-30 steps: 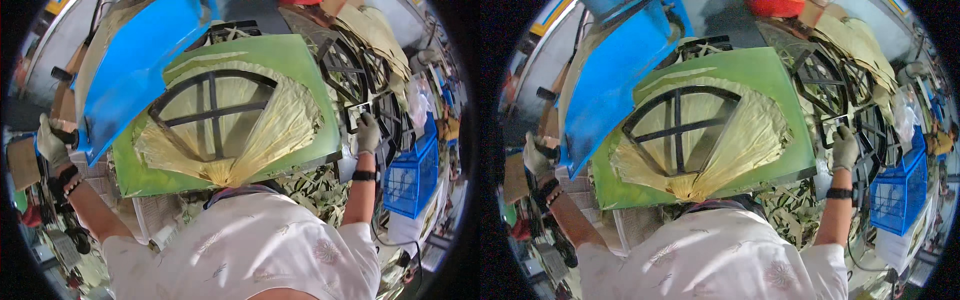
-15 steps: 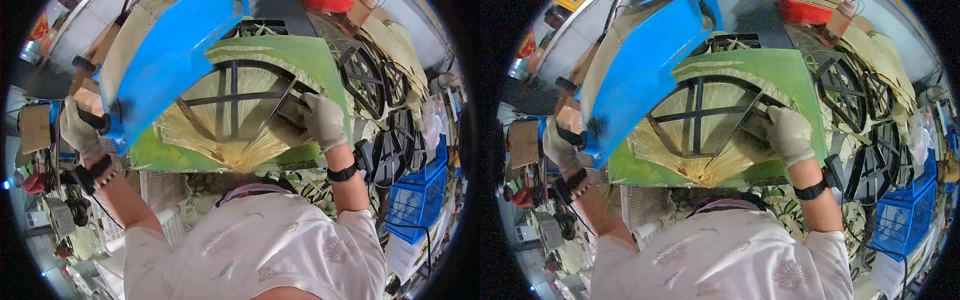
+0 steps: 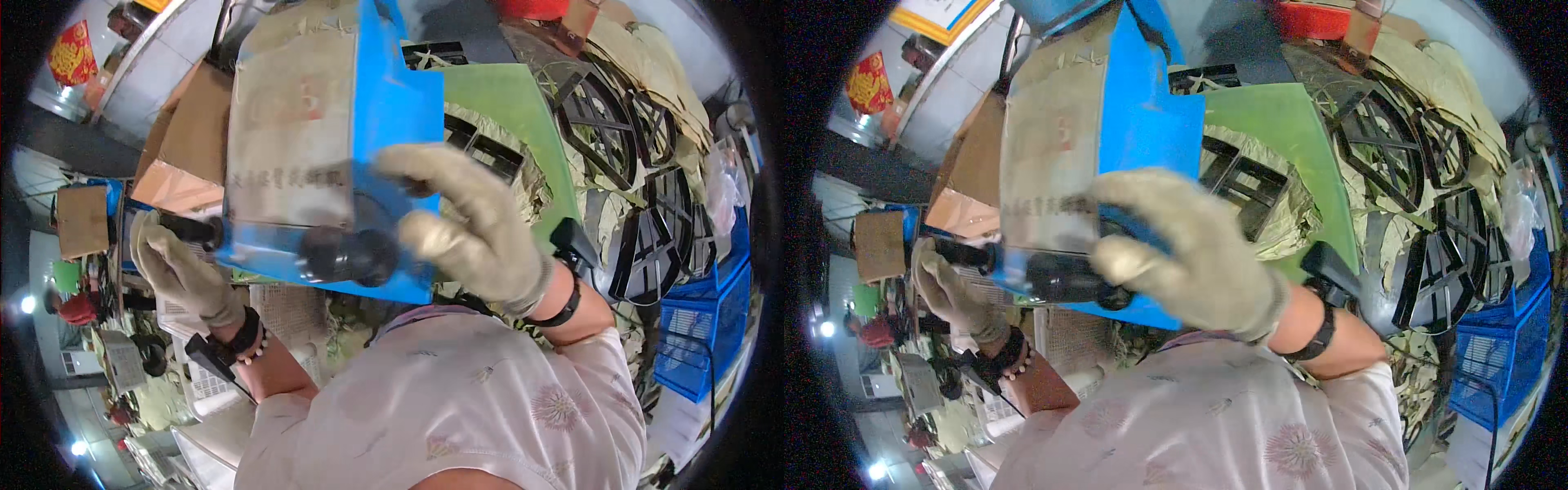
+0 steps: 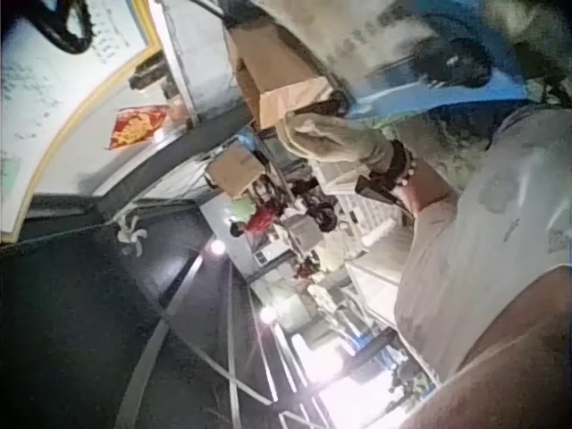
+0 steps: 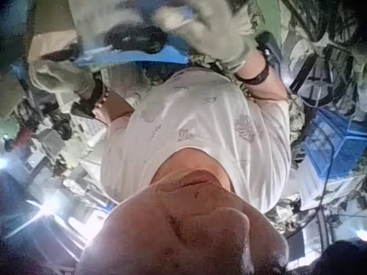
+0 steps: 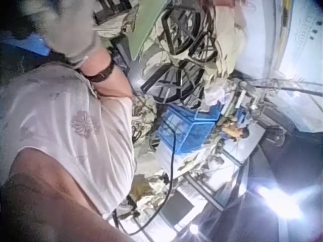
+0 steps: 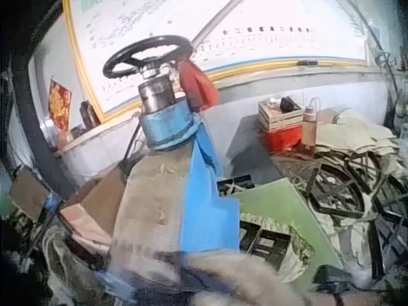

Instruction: The recorder is using a mechanical press to flatten or break the veins of lotus leaves and then sorting the processed leaves into bins.

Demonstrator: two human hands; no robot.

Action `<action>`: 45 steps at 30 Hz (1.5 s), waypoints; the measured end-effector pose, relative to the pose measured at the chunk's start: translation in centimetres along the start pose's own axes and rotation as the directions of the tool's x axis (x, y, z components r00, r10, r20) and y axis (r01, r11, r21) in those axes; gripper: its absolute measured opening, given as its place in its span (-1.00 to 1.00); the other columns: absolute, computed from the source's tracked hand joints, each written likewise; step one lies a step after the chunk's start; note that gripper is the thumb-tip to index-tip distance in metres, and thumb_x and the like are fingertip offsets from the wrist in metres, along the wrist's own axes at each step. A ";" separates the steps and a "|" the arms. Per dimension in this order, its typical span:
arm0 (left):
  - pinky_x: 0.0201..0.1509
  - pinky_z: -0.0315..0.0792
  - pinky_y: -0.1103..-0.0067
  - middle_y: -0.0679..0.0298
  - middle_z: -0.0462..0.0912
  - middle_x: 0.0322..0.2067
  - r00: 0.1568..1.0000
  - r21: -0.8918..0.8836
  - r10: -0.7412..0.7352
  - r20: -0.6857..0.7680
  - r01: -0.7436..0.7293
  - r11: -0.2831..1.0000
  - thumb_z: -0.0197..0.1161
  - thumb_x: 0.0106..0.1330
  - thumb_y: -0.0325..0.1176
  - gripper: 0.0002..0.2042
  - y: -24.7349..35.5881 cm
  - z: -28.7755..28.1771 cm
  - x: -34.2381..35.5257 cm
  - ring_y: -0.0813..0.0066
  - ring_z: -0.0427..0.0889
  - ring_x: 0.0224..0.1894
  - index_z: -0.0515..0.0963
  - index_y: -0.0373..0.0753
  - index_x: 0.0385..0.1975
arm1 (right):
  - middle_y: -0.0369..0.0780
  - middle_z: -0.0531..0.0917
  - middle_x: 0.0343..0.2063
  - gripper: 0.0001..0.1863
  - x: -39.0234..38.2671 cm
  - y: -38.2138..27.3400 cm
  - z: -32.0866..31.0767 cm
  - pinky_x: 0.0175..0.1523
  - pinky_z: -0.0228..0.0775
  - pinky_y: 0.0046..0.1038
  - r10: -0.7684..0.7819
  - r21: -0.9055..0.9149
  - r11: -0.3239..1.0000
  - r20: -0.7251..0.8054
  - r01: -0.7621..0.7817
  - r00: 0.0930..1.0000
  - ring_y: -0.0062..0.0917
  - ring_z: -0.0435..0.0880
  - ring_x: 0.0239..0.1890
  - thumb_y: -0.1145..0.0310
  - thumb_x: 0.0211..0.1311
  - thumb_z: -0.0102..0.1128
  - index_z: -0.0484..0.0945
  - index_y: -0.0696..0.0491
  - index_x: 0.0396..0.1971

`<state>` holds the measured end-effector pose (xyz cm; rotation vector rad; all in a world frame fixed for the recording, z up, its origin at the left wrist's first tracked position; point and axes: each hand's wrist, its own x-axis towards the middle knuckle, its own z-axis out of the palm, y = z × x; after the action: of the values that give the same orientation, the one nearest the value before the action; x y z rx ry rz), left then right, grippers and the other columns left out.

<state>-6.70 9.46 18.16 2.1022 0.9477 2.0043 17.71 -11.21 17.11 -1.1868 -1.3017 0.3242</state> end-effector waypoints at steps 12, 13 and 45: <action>-0.37 0.54 0.55 0.06 0.56 -0.25 0.978 0.008 0.110 0.175 -0.114 0.994 0.06 0.45 -0.46 -0.82 6.8 2.4 -4.7 0.48 0.52 -0.44 0.46 -0.47 -0.11 | -0.26 0.60 -0.52 -0.63 -0.2 -0.3 -5.7 -0.29 0.38 -0.57 0.219 0.346 0.926 -0.168 -0.151 0.961 -0.65 0.53 -0.46 0.23 0.50 -0.08 0.61 0.23 -0.18; -0.37 0.55 0.56 0.08 0.54 -0.21 0.989 -0.187 -0.052 0.136 0.077 0.979 0.05 0.46 -0.47 -0.83 6.8 2.6 -5.0 0.49 0.52 -0.44 0.46 -0.47 -0.12 | -0.27 0.60 -0.51 -0.64 -0.2 0.1 -5.9 -0.29 0.38 -0.57 0.189 0.320 0.940 -0.186 -0.123 0.964 -0.66 0.53 -0.46 0.24 0.49 -0.07 0.61 0.23 -0.18; -0.34 0.42 0.58 0.24 0.56 -0.46 0.976 -0.161 -0.211 0.050 0.217 0.963 0.10 0.46 -0.37 -0.75 0.6 2.0 -6.7 0.55 0.46 -0.45 0.38 -0.34 0.03 | -0.14 0.62 -0.35 -0.62 -2.6 1.7 -2.3 -0.15 0.46 -0.38 0.013 0.204 0.979 -0.102 0.008 0.995 -0.37 0.61 -0.33 0.18 0.41 0.09 0.55 0.24 -0.10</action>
<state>-4.32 6.42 12.28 1.8541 0.9238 1.8665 19.52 -13.60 14.63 -1.0183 -1.1487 0.3846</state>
